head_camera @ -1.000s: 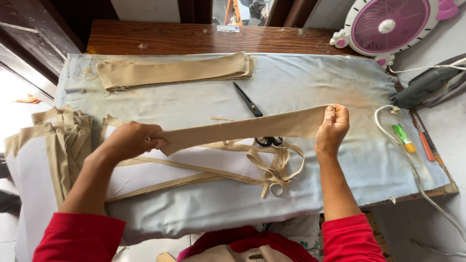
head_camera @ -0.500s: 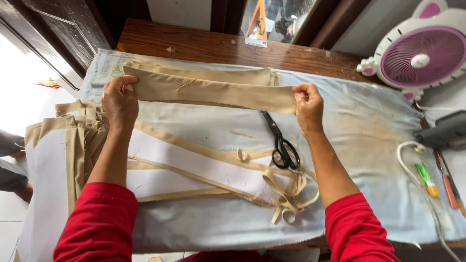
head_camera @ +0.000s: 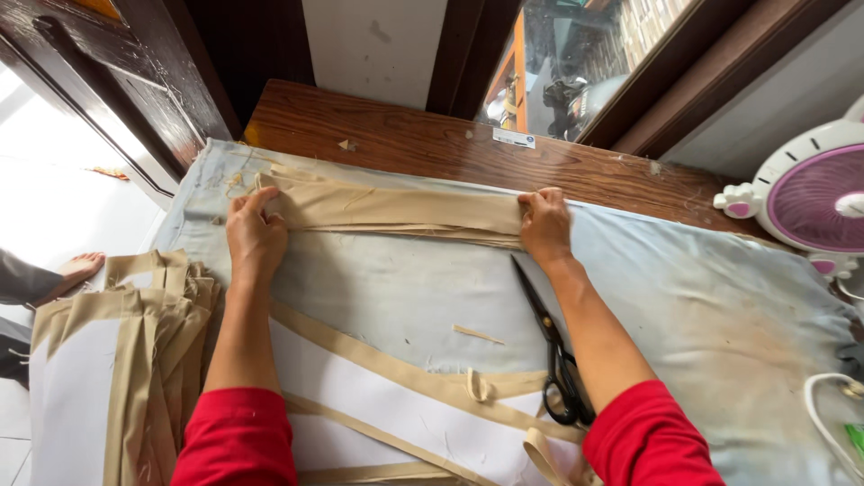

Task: The person uses scissors to cut beige fabric pieces along white paper templates. They trim the edges, remove excess fabric, and fold the cut pieces on the work surface.

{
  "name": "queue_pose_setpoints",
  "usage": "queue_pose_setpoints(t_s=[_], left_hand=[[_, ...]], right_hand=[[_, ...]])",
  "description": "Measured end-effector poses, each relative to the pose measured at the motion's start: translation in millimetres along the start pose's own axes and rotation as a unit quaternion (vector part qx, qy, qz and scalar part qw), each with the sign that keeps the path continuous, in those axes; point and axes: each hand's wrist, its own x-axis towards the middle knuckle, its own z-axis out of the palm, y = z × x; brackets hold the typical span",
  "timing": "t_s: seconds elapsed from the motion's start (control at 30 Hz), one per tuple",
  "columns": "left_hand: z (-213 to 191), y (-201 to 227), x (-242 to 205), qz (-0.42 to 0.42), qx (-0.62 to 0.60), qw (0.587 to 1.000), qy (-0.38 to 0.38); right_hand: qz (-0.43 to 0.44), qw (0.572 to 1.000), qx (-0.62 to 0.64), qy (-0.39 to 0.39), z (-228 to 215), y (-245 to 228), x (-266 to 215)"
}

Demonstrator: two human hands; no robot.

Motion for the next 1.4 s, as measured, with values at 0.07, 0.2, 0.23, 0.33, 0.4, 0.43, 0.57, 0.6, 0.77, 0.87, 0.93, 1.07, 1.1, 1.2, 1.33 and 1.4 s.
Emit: queue_pose_setpoints(t_s=[0.07, 0.2, 0.23, 0.33, 0.4, 0.43, 0.57, 0.6, 0.77, 0.87, 0.93, 1.07, 1.1, 1.2, 1.33, 1.4], left_hand=[[-0.1, 3.1, 4.3, 0.002, 0.009, 1.0, -0.005], [-8.5, 9.6, -0.6, 0.003, -0.005, 1.0, -0.013], [-5.5, 10.6, 1.3, 0.003, -0.007, 1.0, -0.014], [-3.1, 6.8, 2.4, 0.022, -0.004, 1.0, -0.008], [0.9, 2.6, 2.9, 0.039, -0.011, 0.999, 0.004], [-2.1, 4.9, 1.6, 0.039, -0.011, 0.999, 0.005], [-1.2, 13.3, 0.7, 0.017, -0.034, 0.999, -0.002], [-1.0, 13.4, 0.2, 0.018, -0.039, 0.999, 0.001], [-3.7, 17.5, -2.8, -0.003, -0.04, 0.999, -0.007], [5.0, 8.2, 2.2, 0.027, -0.039, 0.999, 0.006], [8.4, 3.7, 2.2, 0.046, -0.037, 0.998, 0.014], [9.2, 3.3, 2.2, 0.059, -0.037, 0.997, 0.032], [9.6, 3.1, 3.2, 0.058, -0.031, 0.997, 0.033], [10.9, -3.5, 5.4, 0.053, -0.018, 0.998, 0.029], [9.1, 0.7, 2.9, 0.036, -0.018, 0.999, 0.022], [10.0, -1.4, 4.9, 0.019, -0.026, 0.999, 0.024]], right_hand=[[0.027, 0.995, -0.09, -0.043, -46.6, -57.7, 17.3], [-0.061, 0.997, -0.043, 0.011, -64.9, -149.7, 37.5], [-0.06, 0.997, -0.045, 0.012, -43.6, -165.0, 43.2], [-0.1, 0.974, 0.203, -0.032, 10.9, -218.3, 53.0], [-0.049, 0.952, 0.292, -0.081, 29.8, -253.7, 50.7], [-0.051, 0.952, 0.293, -0.08, 31.2, -263.1, 49.2], [0.067, 0.965, 0.202, -0.152, 55.9, -273.8, 56.6], [0.122, 0.958, 0.21, -0.151, 67.6, -272.6, 59.3], [0.289, 0.827, 0.469, -0.116, 23.2, -261.8, 67.4], [0.295, 0.746, 0.586, -0.114, -27.5, -244.4, 67.4], [0.289, 0.706, 0.635, -0.12, -58.2, -217.1, 68.1], [0.399, 0.55, 0.731, -0.068, -98.0, -135.6, 74.8], [0.429, 0.503, 0.749, -0.026, -102.6, -113.1, 77.0], [0.478, 0.456, 0.747, 0.071, -89.8, -17.7, 78.8], [0.507, 0.483, 0.701, 0.14, -100.9, 64.0, 66.0], [0.535, 0.504, 0.654, 0.179, -113.2, 85.0, 60.7]])
